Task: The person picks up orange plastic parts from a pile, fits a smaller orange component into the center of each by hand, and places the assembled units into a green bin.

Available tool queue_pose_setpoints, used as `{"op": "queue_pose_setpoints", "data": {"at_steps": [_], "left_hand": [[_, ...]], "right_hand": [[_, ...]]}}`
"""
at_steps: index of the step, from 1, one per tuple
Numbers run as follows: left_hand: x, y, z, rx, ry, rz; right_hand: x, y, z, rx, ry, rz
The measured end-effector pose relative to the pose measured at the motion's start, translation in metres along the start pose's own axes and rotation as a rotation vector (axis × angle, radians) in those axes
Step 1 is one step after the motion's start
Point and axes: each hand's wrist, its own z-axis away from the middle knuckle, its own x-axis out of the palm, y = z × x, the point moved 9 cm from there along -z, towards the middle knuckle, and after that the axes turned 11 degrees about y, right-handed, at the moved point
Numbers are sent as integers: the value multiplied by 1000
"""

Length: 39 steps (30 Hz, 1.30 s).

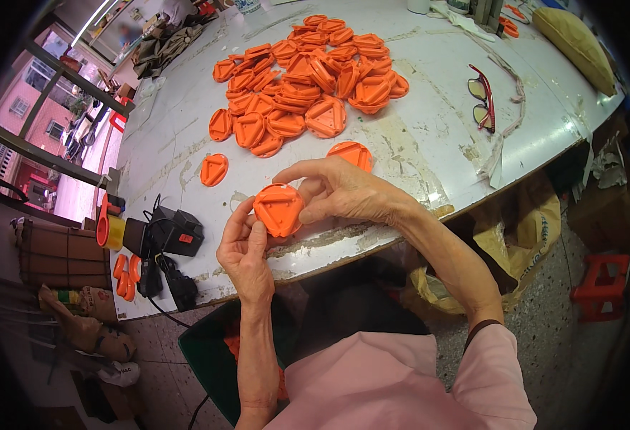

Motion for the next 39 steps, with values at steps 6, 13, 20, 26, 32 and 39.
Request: {"op": "queue_pose_setpoints", "data": {"at_steps": [6,13,20,26,32,39], "left_hand": [[2,-1,-1,32,-5,3],[7,4,1,2,-18,82],[4,3,-1,38,-30,58],[8,6,1,1,-34,54],[7,5,2,-2,-31,62],[8,6,2,-17,-27,41]], "right_hand": [[-6,4,-1,-8,13,26],[-8,5,-2,-12,53,56],[-7,2,-3,-20,55,52],[-8,3,-2,-23,48,43],[-7,5,0,-8,56,30],[-5,0,2,-9,70,68]]}}
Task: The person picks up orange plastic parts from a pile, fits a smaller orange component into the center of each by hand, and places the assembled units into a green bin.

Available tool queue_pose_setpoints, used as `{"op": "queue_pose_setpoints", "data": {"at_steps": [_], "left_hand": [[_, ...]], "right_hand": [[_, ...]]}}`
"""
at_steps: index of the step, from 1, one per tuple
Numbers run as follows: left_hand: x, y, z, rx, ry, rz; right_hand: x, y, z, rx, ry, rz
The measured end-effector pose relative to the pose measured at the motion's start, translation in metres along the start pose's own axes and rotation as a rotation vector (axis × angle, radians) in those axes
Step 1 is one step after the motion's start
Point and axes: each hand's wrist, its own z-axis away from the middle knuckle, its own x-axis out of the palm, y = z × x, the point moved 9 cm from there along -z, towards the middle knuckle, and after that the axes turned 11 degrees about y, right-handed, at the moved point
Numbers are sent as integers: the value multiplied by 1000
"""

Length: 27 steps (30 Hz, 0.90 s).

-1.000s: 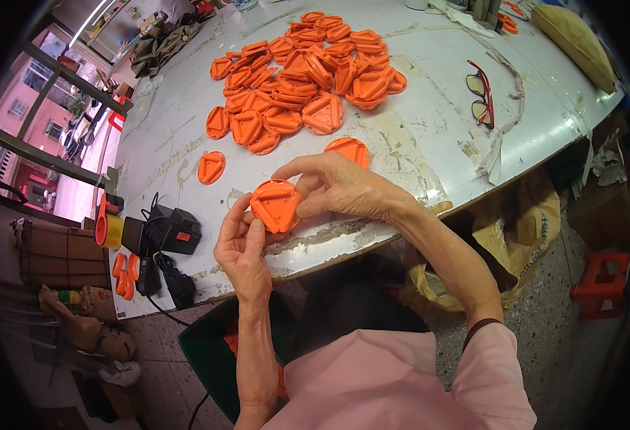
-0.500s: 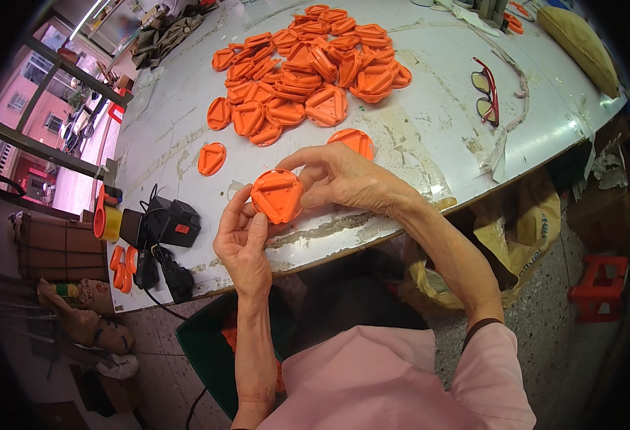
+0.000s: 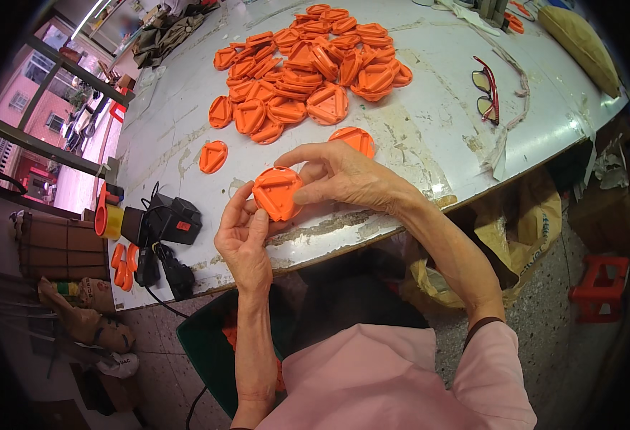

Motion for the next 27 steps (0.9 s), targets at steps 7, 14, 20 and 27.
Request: {"op": "queue_pose_setpoints", "data": {"at_steps": [7,14,20,27], "left_hand": [[-3,-3,-4,-3,-17,-47],[7,-22,-6,58,-81,-16],[-16,-11,-4,104,-47,-162],[3,-5,8,129,-85,-220]], "right_hand": [[1,4,-10,-58,7,45],[-43,-2,37,-163,164,108],[-73,-14,114,-277,186,204],[-121,62,204,-62,440,413]]}}
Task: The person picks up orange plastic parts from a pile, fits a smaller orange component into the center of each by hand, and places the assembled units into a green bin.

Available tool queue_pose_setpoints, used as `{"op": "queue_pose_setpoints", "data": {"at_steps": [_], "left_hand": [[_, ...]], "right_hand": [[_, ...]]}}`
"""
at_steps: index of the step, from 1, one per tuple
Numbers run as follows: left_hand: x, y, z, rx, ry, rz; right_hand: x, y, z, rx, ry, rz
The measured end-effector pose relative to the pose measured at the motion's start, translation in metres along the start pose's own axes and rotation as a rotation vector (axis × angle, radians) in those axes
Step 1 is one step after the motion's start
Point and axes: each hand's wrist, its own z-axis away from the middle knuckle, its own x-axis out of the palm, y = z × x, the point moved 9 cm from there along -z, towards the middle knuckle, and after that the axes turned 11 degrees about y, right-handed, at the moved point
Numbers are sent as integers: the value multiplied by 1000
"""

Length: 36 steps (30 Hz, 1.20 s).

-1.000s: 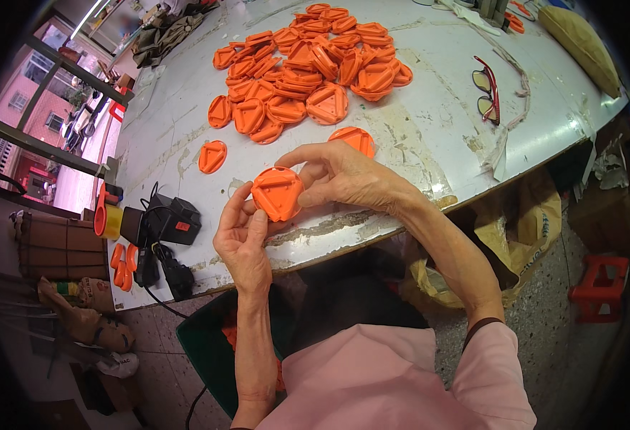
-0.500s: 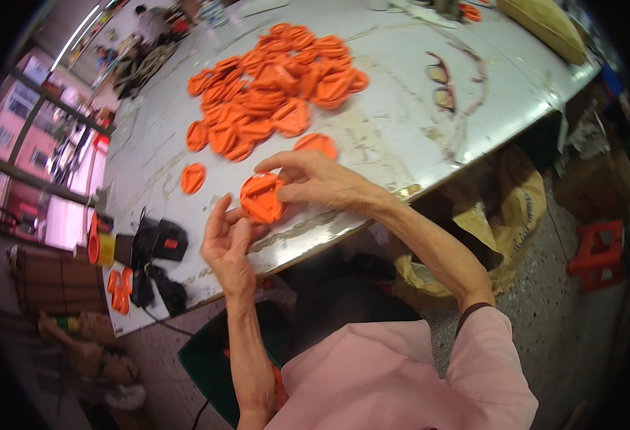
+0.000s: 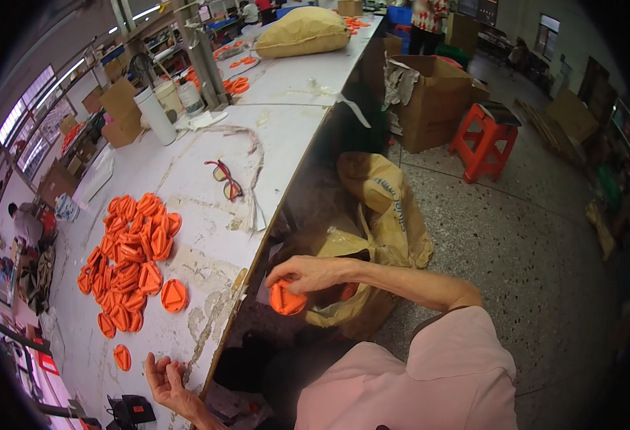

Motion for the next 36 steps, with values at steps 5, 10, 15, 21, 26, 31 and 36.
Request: {"op": "queue_pose_setpoints", "data": {"at_steps": [5,10,15,21,26,31,36], "left_hand": [[-2,-3,-2,-21,-66,101],[-2,-5,-1,-19,-55,88],[-2,-4,0,11,-73,96],[-1,-8,0,-8,-75,126],[0,-7,1,-3,-88,114],[-5,-6,3,44,-97,88],[-7,-5,5,15,-64,99]], "right_hand": [[0,49,15,175,32,53],[0,77,21,256,103,98],[-1,97,28,315,175,154],[-6,95,36,302,203,233],[-16,124,37,320,273,243],[-31,145,39,269,394,306],[-39,183,40,241,405,438]]}}
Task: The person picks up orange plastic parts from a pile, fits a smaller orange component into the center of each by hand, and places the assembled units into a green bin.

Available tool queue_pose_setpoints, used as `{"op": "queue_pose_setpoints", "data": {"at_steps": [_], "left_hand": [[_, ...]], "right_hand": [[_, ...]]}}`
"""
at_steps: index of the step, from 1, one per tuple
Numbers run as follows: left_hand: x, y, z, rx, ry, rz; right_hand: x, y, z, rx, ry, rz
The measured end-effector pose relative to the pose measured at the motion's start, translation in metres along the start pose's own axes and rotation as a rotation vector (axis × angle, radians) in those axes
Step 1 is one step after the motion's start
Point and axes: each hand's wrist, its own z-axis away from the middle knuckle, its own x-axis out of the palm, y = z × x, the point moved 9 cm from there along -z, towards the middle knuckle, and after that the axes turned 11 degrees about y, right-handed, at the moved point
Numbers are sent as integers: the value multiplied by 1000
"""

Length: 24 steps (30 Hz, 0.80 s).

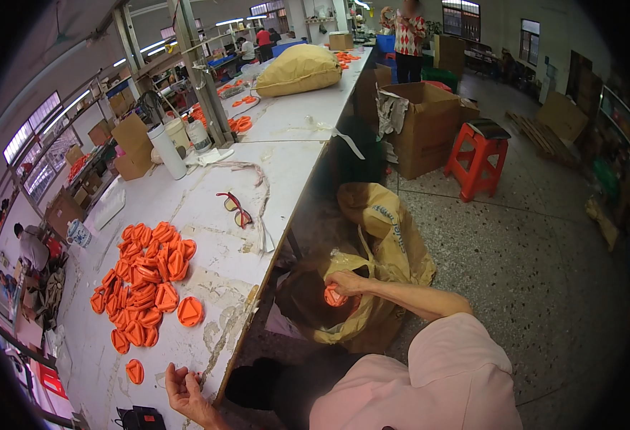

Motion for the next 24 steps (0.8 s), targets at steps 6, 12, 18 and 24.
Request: {"op": "queue_pose_setpoints", "data": {"at_steps": [6,12,18,24], "left_hand": [[2,0,-7,69,4,-125],[15,-1,-6,16,3,-70],[-1,8,-3,15,25,-55],[12,-2,-3,-15,5,-42]], "right_hand": [[20,5,-5,-190,-15,318],[18,14,6,-95,-94,493],[39,46,8,-45,-85,387],[27,-104,26,-223,-299,270]]}}
